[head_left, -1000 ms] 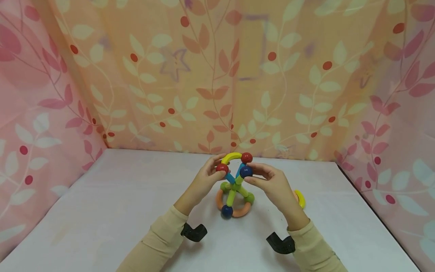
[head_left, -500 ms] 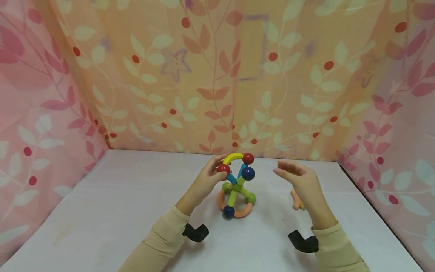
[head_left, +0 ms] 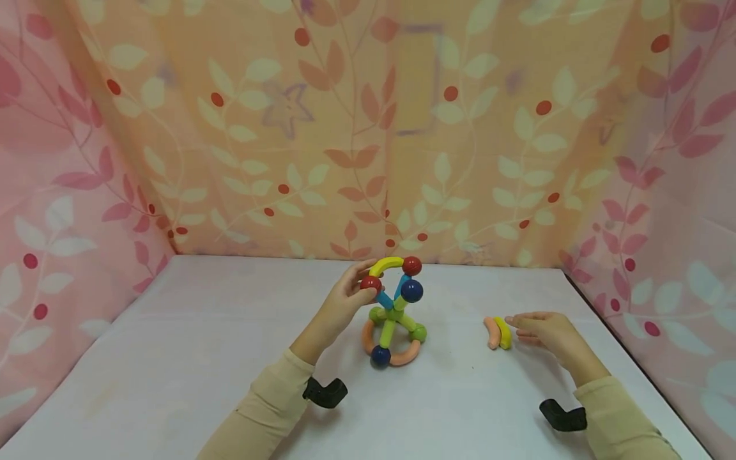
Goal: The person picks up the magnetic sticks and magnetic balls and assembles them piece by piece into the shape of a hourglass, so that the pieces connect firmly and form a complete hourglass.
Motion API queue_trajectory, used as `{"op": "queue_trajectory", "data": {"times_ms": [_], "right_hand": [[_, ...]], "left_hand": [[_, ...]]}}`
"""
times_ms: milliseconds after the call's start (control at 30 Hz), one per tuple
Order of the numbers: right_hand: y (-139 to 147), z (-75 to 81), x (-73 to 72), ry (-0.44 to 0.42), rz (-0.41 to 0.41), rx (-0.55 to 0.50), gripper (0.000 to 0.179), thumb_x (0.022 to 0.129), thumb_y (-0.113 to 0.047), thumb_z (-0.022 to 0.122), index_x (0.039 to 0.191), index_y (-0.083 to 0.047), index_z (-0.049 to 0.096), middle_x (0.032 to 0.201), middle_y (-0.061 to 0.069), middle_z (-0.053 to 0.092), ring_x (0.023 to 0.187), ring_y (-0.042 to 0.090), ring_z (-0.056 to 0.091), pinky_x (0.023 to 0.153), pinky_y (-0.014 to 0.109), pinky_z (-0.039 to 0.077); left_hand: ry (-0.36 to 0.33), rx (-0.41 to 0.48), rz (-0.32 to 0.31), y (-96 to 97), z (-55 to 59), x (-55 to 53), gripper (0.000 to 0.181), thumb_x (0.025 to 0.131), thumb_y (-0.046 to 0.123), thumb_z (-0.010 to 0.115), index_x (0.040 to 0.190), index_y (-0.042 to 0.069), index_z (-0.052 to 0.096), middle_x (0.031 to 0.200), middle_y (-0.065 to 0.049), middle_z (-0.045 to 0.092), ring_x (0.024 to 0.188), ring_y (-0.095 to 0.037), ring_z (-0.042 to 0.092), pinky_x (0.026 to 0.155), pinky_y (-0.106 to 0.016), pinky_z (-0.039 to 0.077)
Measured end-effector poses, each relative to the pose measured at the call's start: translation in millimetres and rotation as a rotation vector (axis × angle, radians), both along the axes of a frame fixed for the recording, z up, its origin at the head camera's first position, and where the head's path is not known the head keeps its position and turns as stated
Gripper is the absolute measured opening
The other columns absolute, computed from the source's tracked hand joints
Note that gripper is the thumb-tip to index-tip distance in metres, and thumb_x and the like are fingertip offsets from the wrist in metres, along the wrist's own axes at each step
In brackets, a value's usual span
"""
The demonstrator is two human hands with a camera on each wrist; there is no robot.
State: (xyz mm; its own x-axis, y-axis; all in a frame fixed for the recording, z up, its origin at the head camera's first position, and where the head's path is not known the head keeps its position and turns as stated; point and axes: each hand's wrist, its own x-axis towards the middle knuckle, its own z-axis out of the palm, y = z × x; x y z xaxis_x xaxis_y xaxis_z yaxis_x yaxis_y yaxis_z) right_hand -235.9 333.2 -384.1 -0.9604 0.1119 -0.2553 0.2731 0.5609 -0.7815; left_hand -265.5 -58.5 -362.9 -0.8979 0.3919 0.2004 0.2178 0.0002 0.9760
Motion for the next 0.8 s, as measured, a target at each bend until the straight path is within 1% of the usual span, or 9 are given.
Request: {"op": "queue_trajectory", "data": {"times_ms": [133, 267, 333, 433, 500, 567, 667, 767, 800], "right_hand": [[0, -5.7, -7.7, -0.026, 0.033, -0.025, 0.069, 0.094, -0.035, 0.067, 0.134, 0.018, 0.047, 0.13, 0.03, 0.059, 0.092, 0.012, 0.068, 0.085, 0.03, 0.06], [-2, -11.8, -18.8, -0.081, 0.02, -0.042, 0.066, 0.093, -0.026, 0.069, 0.133, 0.02, 0.045, 0.111, 0.021, 0.065, 0.079, 0.007, 0.065, 0.074, 0.024, 0.06], [-4, -14.6, -23.5, -0.082, 0.006, -0.011, 0.06, 0.092, -0.021, 0.07, 0.129, 0.02, 0.048, 0.1, 0.015, 0.066, 0.072, 0.006, 0.063, 0.069, 0.022, 0.06], [-6, -17.6, -27.7, -0.061, -0.001, 0.066, 0.046, 0.09, -0.017, 0.069, 0.116, 0.019, 0.057, 0.085, 0.009, 0.063, 0.064, 0.006, 0.06, 0.062, 0.021, 0.057], [-8, -17.7, -29.4, -0.053, -0.002, 0.112, 0.039, 0.089, -0.015, 0.068, 0.109, 0.017, 0.061, 0.078, 0.006, 0.061, 0.061, 0.007, 0.058, 0.06, 0.021, 0.056], [-10, -16.5, -29.9, -0.049, 0.004, 0.139, 0.035, 0.088, -0.015, 0.067, 0.104, 0.016, 0.063, 0.076, 0.006, 0.059, 0.06, 0.009, 0.058, 0.059, 0.021, 0.055], [-10, -12.6, -30.0, -0.052, -0.015, 0.137, 0.039, 0.086, -0.015, 0.068, 0.106, 0.017, 0.062, 0.078, 0.008, 0.06, 0.062, 0.011, 0.058, 0.06, 0.022, 0.056], [-10, -6.4, -29.5, -0.045, -0.043, 0.115, 0.048, 0.086, -0.017, 0.067, 0.115, 0.02, 0.058, 0.091, 0.016, 0.062, 0.072, 0.016, 0.06, 0.066, 0.024, 0.057], [-11, -2.4, -28.4, -0.042, -0.05, 0.096, 0.05, 0.087, -0.02, 0.066, 0.118, 0.019, 0.056, 0.098, 0.02, 0.062, 0.076, 0.016, 0.062, 0.072, 0.028, 0.059]], "left_hand": [[0.003, -0.005, 0.007, -0.8, 0.5, 0.2, 0.055, 0.101, 0.01, 0.051, 0.153, 0.014, 0.033, 0.145, -0.021, 0.046, 0.125, -0.034, 0.058, 0.106, -0.04, 0.05], [0.003, -0.006, 0.006, -1.2, 0.0, 0.6, 0.055, 0.101, 0.01, 0.051, 0.153, 0.013, 0.033, 0.144, -0.021, 0.047, 0.126, -0.036, 0.057, 0.105, -0.04, 0.05], [0.004, -0.007, 0.005, -1.0, -0.1, 0.8, 0.055, 0.101, 0.01, 0.051, 0.153, 0.014, 0.033, 0.144, -0.022, 0.047, 0.126, -0.036, 0.057, 0.105, -0.04, 0.05], [0.012, -0.008, 0.004, -0.4, -0.3, 0.8, 0.055, 0.101, 0.011, 0.052, 0.153, 0.014, 0.033, 0.143, -0.021, 0.047, 0.126, -0.036, 0.057, 0.106, -0.04, 0.05], [0.011, -0.004, 0.008, -0.3, -0.4, 1.0, 0.055, 0.101, 0.011, 0.051, 0.152, 0.015, 0.033, 0.142, -0.021, 0.048, 0.126, -0.036, 0.057, 0.106, -0.04, 0.05], [0.011, -0.001, 0.009, -0.5, -0.6, 1.0, 0.055, 0.101, 0.01, 0.051, 0.153, 0.015, 0.033, 0.142, -0.021, 0.048, 0.126, -0.036, 0.057, 0.106, -0.04, 0.05], [0.011, 0.002, 0.008, -0.6, -0.7, 1.1, 0.055, 0.101, 0.01, 0.051, 0.152, 0.015, 0.034, 0.141, -0.02, 0.049, 0.126, -0.037, 0.057, 0.105, -0.039, 0.051], [0.012, 0.004, 0.006, -0.3, -1.1, 1.2, 0.055, 0.1, 0.01, 0.051, 0.152, 0.014, 0.034, 0.141, -0.02, 0.048, 0.125, -0.037, 0.057, 0.105, -0.039, 0.051], [0.011, 0.004, 0.006, -0.1, -1.0, 1.3, 0.055, 0.1, 0.009, 0.051, 0.152, 0.014, 0.034, 0.141, -0.02, 0.048, 0.125, -0.036, 0.057, 0.105, -0.039, 0.051]]}}
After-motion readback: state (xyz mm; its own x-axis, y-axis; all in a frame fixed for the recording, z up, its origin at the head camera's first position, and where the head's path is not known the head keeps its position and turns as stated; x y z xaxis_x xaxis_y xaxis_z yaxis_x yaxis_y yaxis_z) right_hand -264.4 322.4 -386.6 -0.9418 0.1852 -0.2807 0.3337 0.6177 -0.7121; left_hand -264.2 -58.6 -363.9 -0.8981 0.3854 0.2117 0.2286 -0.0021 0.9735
